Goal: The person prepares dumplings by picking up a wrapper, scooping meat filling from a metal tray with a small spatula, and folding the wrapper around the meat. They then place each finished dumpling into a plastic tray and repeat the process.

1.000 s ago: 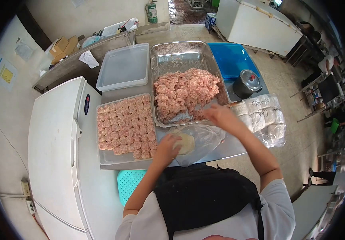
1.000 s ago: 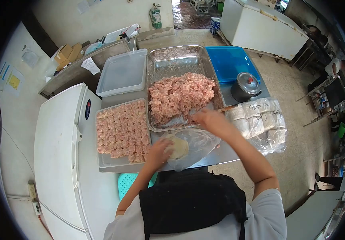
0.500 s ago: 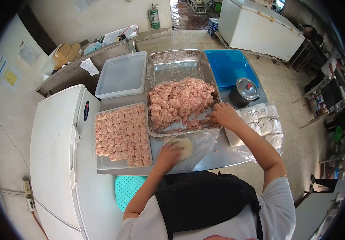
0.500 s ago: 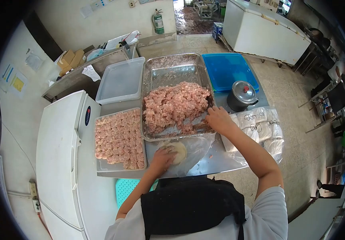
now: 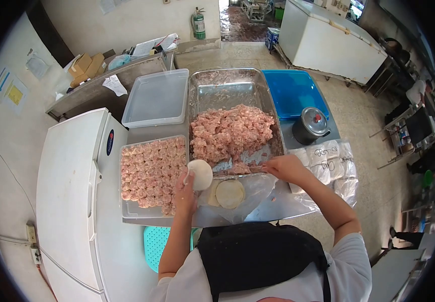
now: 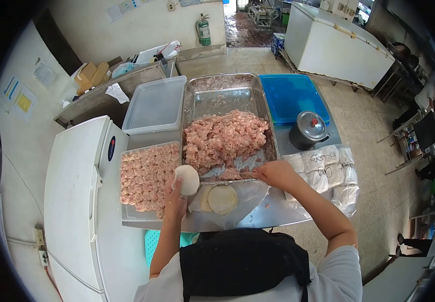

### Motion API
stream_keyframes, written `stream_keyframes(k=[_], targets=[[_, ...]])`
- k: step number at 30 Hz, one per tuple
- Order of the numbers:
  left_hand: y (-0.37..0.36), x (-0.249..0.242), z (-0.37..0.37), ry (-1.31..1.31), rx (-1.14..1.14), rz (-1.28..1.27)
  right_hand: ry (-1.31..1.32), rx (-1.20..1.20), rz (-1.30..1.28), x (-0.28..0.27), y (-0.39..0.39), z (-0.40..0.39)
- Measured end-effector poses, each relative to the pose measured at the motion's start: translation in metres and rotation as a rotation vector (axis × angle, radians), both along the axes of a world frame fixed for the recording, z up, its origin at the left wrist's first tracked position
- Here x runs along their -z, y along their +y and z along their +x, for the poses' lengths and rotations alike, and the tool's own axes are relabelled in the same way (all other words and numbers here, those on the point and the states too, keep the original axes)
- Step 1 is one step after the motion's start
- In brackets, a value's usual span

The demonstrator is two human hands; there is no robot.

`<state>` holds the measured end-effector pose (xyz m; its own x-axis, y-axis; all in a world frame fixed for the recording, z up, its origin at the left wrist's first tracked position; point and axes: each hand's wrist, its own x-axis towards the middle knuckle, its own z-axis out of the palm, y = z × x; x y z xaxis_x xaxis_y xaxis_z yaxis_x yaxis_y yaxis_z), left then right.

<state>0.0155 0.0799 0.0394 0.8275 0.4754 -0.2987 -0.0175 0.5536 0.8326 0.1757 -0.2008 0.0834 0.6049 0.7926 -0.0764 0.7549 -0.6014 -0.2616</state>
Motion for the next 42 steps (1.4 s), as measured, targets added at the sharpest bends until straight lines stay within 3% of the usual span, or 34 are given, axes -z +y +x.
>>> stream_keyframes(k=[4,6,7,9,13,16,18,19,21,25,27,28,30,31,33,36,39,42], targets=[[0.018,-0.007,0.012,-0.082,-0.077,-0.012,-0.142,0.021,0.179,-0.006,0.018,-0.001],[0.033,0.010,0.021,-0.077,0.021,0.369,-0.282,0.034,0.129,0.000,0.038,0.006],[0.034,0.009,0.025,-0.079,0.023,0.369,-0.285,0.036,0.128,0.007,0.049,0.005],[0.032,0.007,0.032,-0.182,-0.083,0.255,-0.118,-0.004,-0.253,0.017,0.069,0.000],[0.038,0.012,0.034,-0.149,-0.182,0.061,0.061,0.028,-0.183,0.015,0.051,-0.005],[0.035,0.008,0.040,-0.135,-0.216,-0.111,0.198,0.045,0.033,0.012,0.031,-0.002],[0.025,0.002,0.046,-0.188,-0.145,-0.195,0.514,0.176,0.279,-0.002,0.026,-0.007],[0.020,0.000,0.050,-0.190,-0.145,-0.195,0.512,0.176,0.279,-0.009,0.029,-0.010],[0.008,-0.005,0.064,-0.220,0.067,-0.468,0.636,0.385,0.454,-0.019,0.035,-0.015],[-0.017,-0.041,0.089,-0.425,0.262,-0.564,0.732,0.414,0.662,-0.017,0.058,-0.029],[-0.019,-0.057,0.094,-0.397,0.185,-0.702,0.095,0.140,0.734,0.007,0.067,-0.034],[-0.017,-0.054,0.093,-0.397,0.190,-0.704,0.092,0.143,0.734,0.001,0.060,-0.033],[-0.005,-0.038,0.092,-0.344,0.215,-0.691,-0.171,0.099,0.333,-0.028,0.039,-0.029],[0.001,-0.011,0.099,-0.296,0.149,-0.661,-0.172,0.096,0.336,-0.045,0.039,-0.036],[-0.006,-0.030,0.093,-0.276,0.130,-0.665,-0.264,0.183,0.160,-0.068,0.040,-0.050],[-0.020,-0.058,0.082,-0.242,0.113,-0.647,-0.285,0.020,0.268,-0.040,0.043,-0.042],[-0.028,-0.071,0.076,-0.225,0.061,-0.611,-0.343,-0.012,0.110,-0.090,0.034,-0.036],[-0.029,-0.062,0.084,-0.227,0.003,-0.603,-0.470,-0.099,0.312,-0.080,0.037,-0.035]])
